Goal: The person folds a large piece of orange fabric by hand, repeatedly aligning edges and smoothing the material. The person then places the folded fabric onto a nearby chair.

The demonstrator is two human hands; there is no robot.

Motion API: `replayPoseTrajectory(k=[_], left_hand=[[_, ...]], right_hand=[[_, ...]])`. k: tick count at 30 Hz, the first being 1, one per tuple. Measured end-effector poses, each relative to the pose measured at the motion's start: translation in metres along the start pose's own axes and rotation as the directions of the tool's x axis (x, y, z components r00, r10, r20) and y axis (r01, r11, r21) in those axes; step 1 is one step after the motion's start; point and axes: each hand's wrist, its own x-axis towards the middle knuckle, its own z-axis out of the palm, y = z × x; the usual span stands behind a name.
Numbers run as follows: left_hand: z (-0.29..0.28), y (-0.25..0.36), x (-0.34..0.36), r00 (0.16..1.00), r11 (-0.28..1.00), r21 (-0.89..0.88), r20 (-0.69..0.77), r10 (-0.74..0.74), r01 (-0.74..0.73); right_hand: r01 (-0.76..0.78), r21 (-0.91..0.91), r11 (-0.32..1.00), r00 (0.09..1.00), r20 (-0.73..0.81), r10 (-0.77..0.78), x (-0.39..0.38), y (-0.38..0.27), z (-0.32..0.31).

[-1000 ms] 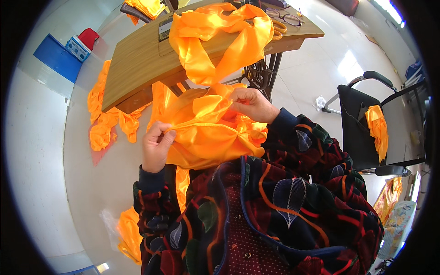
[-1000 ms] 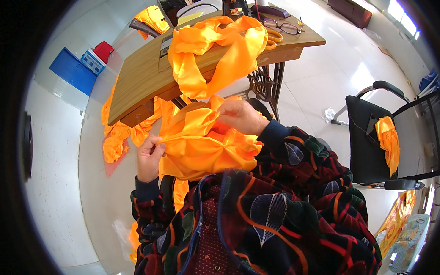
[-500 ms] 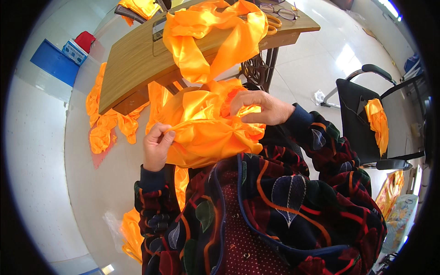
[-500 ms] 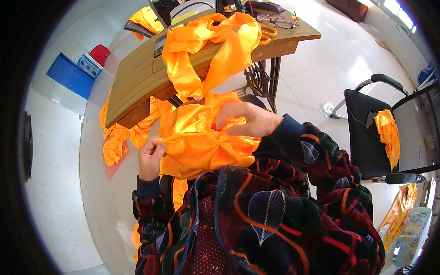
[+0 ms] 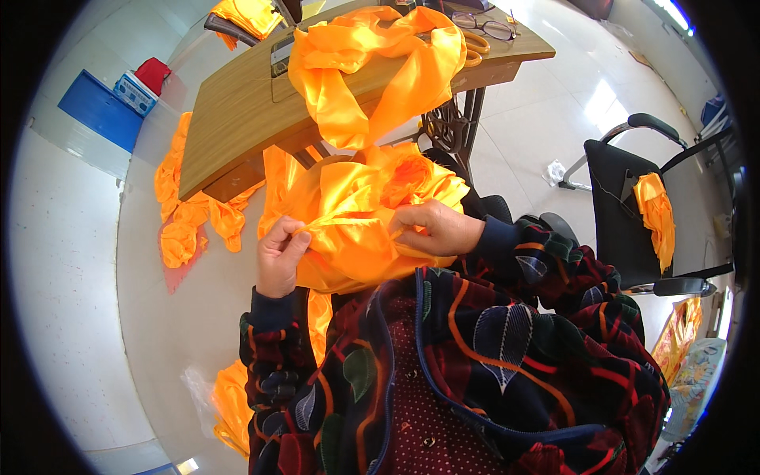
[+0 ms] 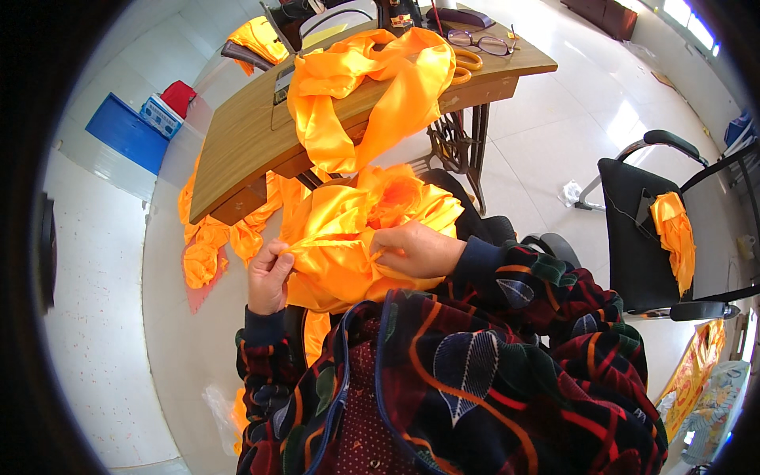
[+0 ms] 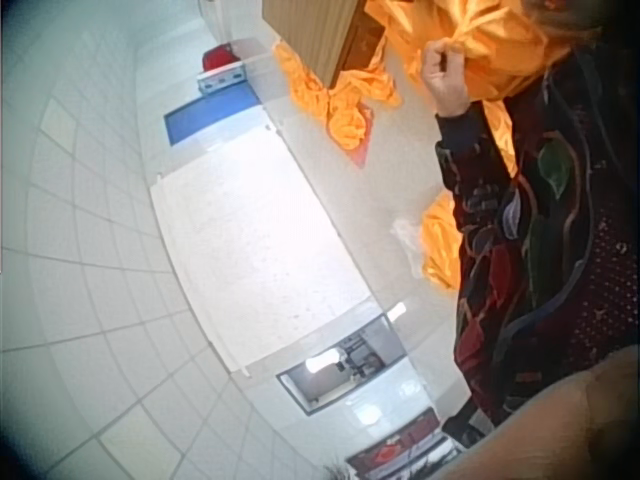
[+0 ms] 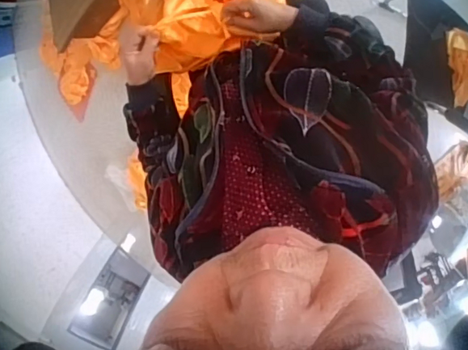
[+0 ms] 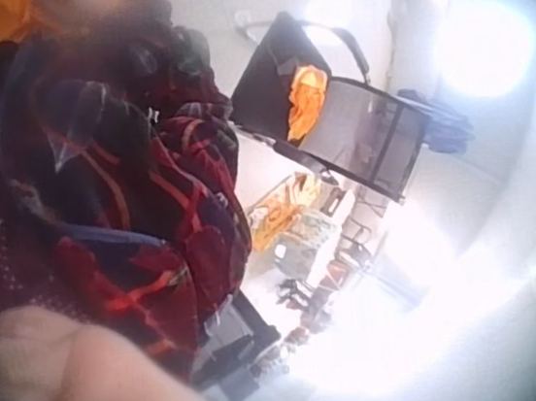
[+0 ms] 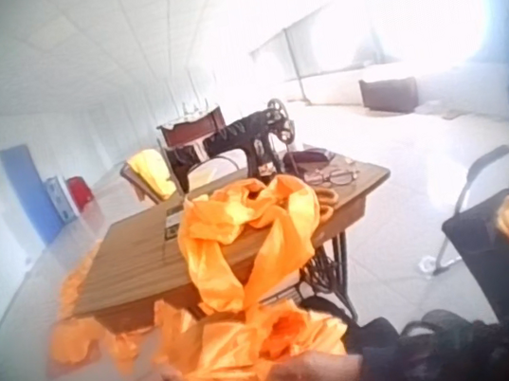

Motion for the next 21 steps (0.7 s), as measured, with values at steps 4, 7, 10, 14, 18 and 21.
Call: replayPoseTrajectory(k=[4, 7, 10, 14, 18, 21], left_hand=[[0.004, -0.003, -0.003, 0.994, 0.926, -0.362, 0.049, -0.097, 0.108], [0.010, -0.007, -0.001, 0.983, 0.861, -0.492, 0.178, -0.045, 0.129], [0.015, -0.014, 0.001, 0.970, 0.806, -0.567, 0.239, -0.034, 0.168], [0.014, -0.021, 0.003, 0.962, 0.804, -0.566, 0.273, -0.023, 0.180], [0.008, -0.024, 0.001, 0.955, 0.822, -0.530, 0.292, -0.052, 0.207], [0.008, -0.025, 0.001, 0.949, 0.821, -0.531, 0.313, -0.041, 0.211]], right_hand=[[-0.079, 0.057, 0.995, 0.996, -0.043, 0.082, 0.004, 0.004, 0.009], [-0.079, 0.073, 0.994, 0.996, -0.027, 0.081, 0.009, 0.009, 0.015], [0.023, 0.042, 0.999, 0.998, -0.061, -0.020, 0.015, 0.018, 0.023], [0.060, 0.041, 0.997, 0.993, -0.102, -0.055, 0.018, 0.031, 0.032], [0.113, 0.107, 0.988, 0.934, -0.349, -0.069, 0.016, 0.036, 0.038], [0.015, 0.178, 0.984, 0.920, -0.389, 0.057, 0.014, 0.040, 0.039]])
